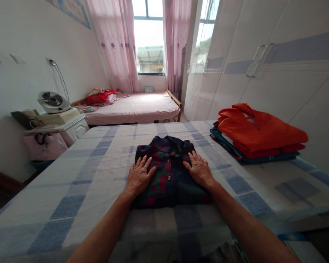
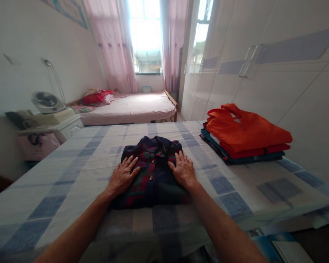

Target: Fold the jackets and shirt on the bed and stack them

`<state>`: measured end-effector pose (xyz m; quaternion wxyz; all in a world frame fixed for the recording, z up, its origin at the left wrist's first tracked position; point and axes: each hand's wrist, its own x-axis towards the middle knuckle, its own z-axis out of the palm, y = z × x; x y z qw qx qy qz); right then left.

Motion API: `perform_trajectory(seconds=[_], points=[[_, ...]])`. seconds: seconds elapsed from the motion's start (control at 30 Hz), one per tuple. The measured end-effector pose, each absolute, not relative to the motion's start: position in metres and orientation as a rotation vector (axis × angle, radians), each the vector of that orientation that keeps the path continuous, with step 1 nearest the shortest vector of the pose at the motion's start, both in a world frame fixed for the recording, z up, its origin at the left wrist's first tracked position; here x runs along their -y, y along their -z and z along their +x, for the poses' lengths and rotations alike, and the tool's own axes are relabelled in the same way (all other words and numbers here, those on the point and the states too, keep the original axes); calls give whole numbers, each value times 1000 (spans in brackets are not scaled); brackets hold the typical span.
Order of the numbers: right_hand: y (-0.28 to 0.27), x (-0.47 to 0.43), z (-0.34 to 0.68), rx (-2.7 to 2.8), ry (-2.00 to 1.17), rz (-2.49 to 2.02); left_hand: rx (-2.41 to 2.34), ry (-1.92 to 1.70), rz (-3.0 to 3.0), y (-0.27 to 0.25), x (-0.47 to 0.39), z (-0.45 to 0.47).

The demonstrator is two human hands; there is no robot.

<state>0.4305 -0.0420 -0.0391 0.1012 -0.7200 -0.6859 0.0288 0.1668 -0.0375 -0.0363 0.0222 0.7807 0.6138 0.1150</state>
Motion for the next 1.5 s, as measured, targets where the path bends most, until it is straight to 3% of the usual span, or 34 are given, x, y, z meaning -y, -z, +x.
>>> perform_trajectory(seconds=[0.7,1.07,1.2,1.27,1.4,1.5], points=[[43,39,429,1982,-57,-2101,-2216,-401,2229,45,27,165],[38,41,428,1967,-93,-2078,-2288,-595,2187,40,26,160],[36,43,429,1962,-127,-2052,-2006,-990,2371,25,36,161],[35,45,429,1949,-142,-2035,-1745,-1013,2474,12,51,166],[31,46,430,1921,-174,-1995,-1049,-517,2822,-6,94,179],[24,47,431,1892,-285,-1968,-846,-234,2960,0,113,183]])
